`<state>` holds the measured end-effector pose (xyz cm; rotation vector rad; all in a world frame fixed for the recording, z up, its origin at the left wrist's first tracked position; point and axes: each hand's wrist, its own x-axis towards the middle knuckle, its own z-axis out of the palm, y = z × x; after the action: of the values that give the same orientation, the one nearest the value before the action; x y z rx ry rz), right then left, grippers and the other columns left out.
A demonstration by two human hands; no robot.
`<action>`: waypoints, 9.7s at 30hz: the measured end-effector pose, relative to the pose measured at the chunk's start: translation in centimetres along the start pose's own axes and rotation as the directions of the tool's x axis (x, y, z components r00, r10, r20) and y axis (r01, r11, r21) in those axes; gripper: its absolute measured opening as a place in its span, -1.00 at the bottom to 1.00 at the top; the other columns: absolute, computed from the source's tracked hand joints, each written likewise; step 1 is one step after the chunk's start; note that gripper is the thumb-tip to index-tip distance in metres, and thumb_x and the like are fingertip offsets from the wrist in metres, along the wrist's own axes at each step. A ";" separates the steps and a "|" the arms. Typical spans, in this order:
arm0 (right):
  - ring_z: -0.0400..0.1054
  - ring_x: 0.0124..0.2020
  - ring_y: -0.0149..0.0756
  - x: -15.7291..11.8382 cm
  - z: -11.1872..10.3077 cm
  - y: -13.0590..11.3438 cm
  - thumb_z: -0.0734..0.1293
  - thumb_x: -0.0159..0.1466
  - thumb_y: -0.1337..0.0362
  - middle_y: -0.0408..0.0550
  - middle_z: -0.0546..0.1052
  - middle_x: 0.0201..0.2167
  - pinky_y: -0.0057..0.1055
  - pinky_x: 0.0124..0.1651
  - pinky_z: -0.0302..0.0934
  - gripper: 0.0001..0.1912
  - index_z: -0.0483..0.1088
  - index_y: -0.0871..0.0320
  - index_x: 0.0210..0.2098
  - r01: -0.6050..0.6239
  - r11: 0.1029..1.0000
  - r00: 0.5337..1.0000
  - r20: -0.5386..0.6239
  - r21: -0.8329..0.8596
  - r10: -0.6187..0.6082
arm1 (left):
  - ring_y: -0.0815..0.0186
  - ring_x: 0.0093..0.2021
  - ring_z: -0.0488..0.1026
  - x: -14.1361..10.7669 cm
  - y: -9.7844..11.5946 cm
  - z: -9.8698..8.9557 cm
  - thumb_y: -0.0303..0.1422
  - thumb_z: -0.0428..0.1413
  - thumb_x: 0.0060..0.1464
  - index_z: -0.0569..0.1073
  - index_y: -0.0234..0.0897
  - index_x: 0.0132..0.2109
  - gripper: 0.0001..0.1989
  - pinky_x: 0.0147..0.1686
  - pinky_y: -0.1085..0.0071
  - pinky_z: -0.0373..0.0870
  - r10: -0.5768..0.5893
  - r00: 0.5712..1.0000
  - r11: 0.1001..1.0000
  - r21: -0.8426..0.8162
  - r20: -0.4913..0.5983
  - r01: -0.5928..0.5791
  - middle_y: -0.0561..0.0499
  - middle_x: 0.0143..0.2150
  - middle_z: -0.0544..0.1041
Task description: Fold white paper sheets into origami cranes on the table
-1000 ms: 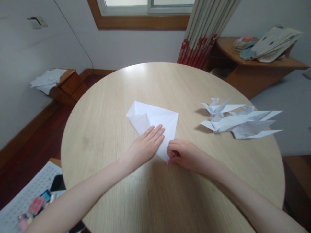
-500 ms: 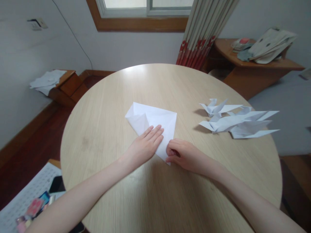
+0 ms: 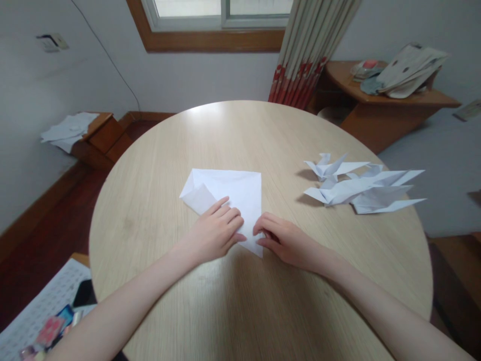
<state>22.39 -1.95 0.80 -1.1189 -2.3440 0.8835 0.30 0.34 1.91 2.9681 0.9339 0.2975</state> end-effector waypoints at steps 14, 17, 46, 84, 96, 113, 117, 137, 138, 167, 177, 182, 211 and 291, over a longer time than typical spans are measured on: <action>0.20 0.10 -0.04 -0.2 0.6 -0.2 0.35 0.17 0.40 0.12 0.36 0.05 -0.05 0.06 0.06 -0.80 0.30 0.11 -0.22 -0.121 0.965 0.988 -0.123 -0.234 0.094 | 0.25 -0.17 0.33 -0.4 1.5 0.9 -0.40 0.01 0.21 0.35 -0.24 -0.25 -0.95 0.09 0.14 -0.01 0.004 1.000 0.974 -0.228 0.022 0.001 0.03 -0.25 0.45; 0.22 0.10 -0.05 -0.2 0.4 -0.2 0.36 0.18 0.38 0.12 0.37 0.05 -0.05 0.07 0.06 -0.79 0.29 0.10 -0.21 -0.117 0.962 0.990 -0.106 -0.245 0.093 | 0.25 -0.15 0.32 -0.2 1.5 1.1 -0.40 0.04 0.20 0.34 -0.23 -0.25 -0.97 0.06 0.16 -0.01 -0.036 0.998 0.954 -0.294 0.053 0.050 0.05 -0.25 0.45; 0.39 0.04 -0.17 -6.4 2.5 -6.2 0.08 0.32 0.47 0.09 0.49 0.08 -0.22 -0.05 0.39 -0.56 0.36 0.23 0.12 0.099 0.846 0.983 -0.080 -0.524 -0.165 | 0.24 -0.23 0.38 -0.4 1.2 -0.8 -0.40 0.06 0.22 0.37 -0.27 -0.25 -0.95 -0.28 0.33 0.22 -0.047 0.957 0.945 -0.296 0.287 0.135 0.00 -0.26 0.47; 0.39 0.01 -0.15 -7.6 5.8 -6.0 0.12 0.37 0.36 0.12 0.47 0.08 -0.24 -0.05 0.42 -0.61 0.36 0.23 0.12 -0.122 0.869 0.954 -0.298 -0.480 -0.031 | 0.29 -0.33 0.40 -0.1 1.4 -0.6 -0.38 0.14 0.16 0.38 -0.27 -0.35 -0.87 -0.34 0.40 0.24 -0.111 0.935 0.911 -0.341 0.337 0.231 0.05 -0.36 0.46; 0.38 0.03 -0.15 -7.6 5.5 -5.5 0.15 0.36 0.38 0.11 0.46 0.10 -0.24 -0.01 0.42 -0.62 0.37 0.21 0.12 -0.104 0.895 0.961 -0.276 -0.435 -0.023 | 0.29 -0.31 0.40 0.0 1.4 -0.8 -0.38 0.12 0.16 0.39 -0.27 -0.35 -0.89 -0.33 0.41 0.23 -0.105 0.930 0.912 -0.338 0.351 0.231 0.04 -0.34 0.46; 0.47 -0.10 -0.16 -5.4 1.4 -4.6 0.12 0.33 0.48 0.15 0.55 -0.08 -0.23 -0.09 0.45 -0.65 0.42 0.29 0.01 0.005 0.912 0.991 -0.121 -0.410 -0.060 | 0.33 -0.32 0.40 -0.8 0.6 -1.4 -0.52 0.07 0.15 0.49 -0.24 -0.33 -0.85 -0.34 0.40 0.19 0.127 0.975 0.970 -0.226 0.180 -0.085 0.06 -0.38 0.50; 0.40 0.05 -0.10 -3.1 1.3 -2.2 0.10 0.29 0.53 0.20 0.50 0.02 -0.11 0.06 0.37 -0.59 0.39 0.28 0.04 0.129 0.882 0.976 -0.097 -0.453 -0.193 | 0.30 -0.29 0.39 -0.7 0.6 -0.9 -0.54 0.07 0.11 0.49 -0.24 -0.30 -0.85 -0.34 0.38 0.19 0.213 0.968 0.970 -0.145 0.129 -0.194 0.05 -0.34 0.52; -0.14 0.38 -0.23 0.0 0.2 2.5 0.10 0.07 0.64 0.02 0.11 0.35 -0.07 0.35 -0.04 -0.18 0.07 0.18 0.32 0.159 0.853 0.987 0.099 -0.497 -0.126 | 0.13 -0.11 0.45 -1.2 2.8 -3.0 -0.53 0.05 0.06 0.41 -0.28 -0.12 -0.78 -0.21 0.24 0.49 -0.093 0.926 0.995 -0.004 0.366 0.102 -0.09 -0.09 0.49; -0.15 0.39 -0.23 -0.1 0.0 2.7 0.10 0.05 0.65 0.00 0.11 0.35 -0.05 0.35 -0.05 -0.16 0.07 0.16 0.32 0.152 0.855 0.988 0.100 -0.496 -0.118 | 0.12 -0.05 0.44 -1.3 2.6 -3.1 -0.56 0.03 0.05 0.41 -0.28 -0.07 -0.72 -0.14 0.22 0.48 -0.122 0.925 0.990 -0.020 0.360 0.139 -0.11 -0.03 0.48; -0.13 0.38 -0.22 0.2 -1.7 3.6 0.06 0.44 0.27 -0.05 0.08 0.36 0.10 0.36 -0.24 -0.55 0.11 -0.06 0.30 0.036 0.973 0.995 0.098 -0.226 -0.014 | 0.17 0.34 0.08 -3.2 -3.3 -3.6 -0.61 -0.08 0.17 0.33 -0.02 0.21 -0.45 0.26 0.08 0.13 -0.191 0.891 0.857 -0.374 0.412 0.356 -0.05 0.33 0.13; -0.06 0.36 0.02 0.1 -2.5 3.7 0.39 0.13 -0.14 0.08 0.14 0.33 0.17 0.35 -0.31 -0.09 0.02 0.02 0.34 0.086 0.994 0.990 0.116 -0.066 -0.078 | 0.20 0.11 0.43 -3.2 -5.0 -5.3 -0.37 -0.03 0.21 0.49 -0.08 0.08 -0.65 0.15 0.17 0.27 -0.270 0.883 0.646 -0.608 0.383 0.461 0.03 0.15 0.46; 0.31 0.15 -0.10 0.2 -1.1 3.6 0.35 0.26 0.22 0.03 0.51 0.06 0.00 0.18 0.13 -0.63 0.43 0.04 0.06 0.010 0.995 0.990 -0.136 -0.100 -0.024 | 0.21 0.02 0.47 -2.8 -4.5 -6.4 -0.36 -0.04 0.22 0.49 -0.09 0.08 -0.65 0.07 0.25 0.31 -0.223 0.884 0.614 -0.645 0.410 0.455 0.05 0.04 0.56; 0.41 -0.26 -0.15 0.7 -0.1 3.4 0.23 0.25 0.16 0.05 0.54 -0.23 -0.21 -0.18 0.30 -0.71 0.35 0.18 -0.10 -0.219 0.954 0.870 -0.402 0.203 0.285 | 0.09 0.30 0.21 -0.6 0.8 1.4 -0.44 -0.13 0.31 0.31 -0.47 0.19 -0.63 0.24 0.05 0.22 -0.047 0.971 0.989 0.128 -0.236 0.079 -0.24 0.24 0.34; -0.25 0.40 -0.21 0.1 -0.7 4.3 0.04 0.41 0.30 -0.07 0.01 0.38 0.07 0.37 -0.21 -0.43 -0.12 0.04 0.38 -0.037 0.889 0.999 -0.007 -0.457 0.038 | 0.08 0.36 -0.64 -3.4 -5.2 0.3 -0.42 -0.08 0.25 -0.34 -0.14 0.41 -0.26 0.32 -0.08 -0.25 -0.152 0.885 0.909 -0.289 0.441 0.300 -0.16 0.41 -0.53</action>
<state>25.10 0.41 -1.60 -1.3390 -2.6163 0.3391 -5.34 2.66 0.63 2.4219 1.0320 -0.1516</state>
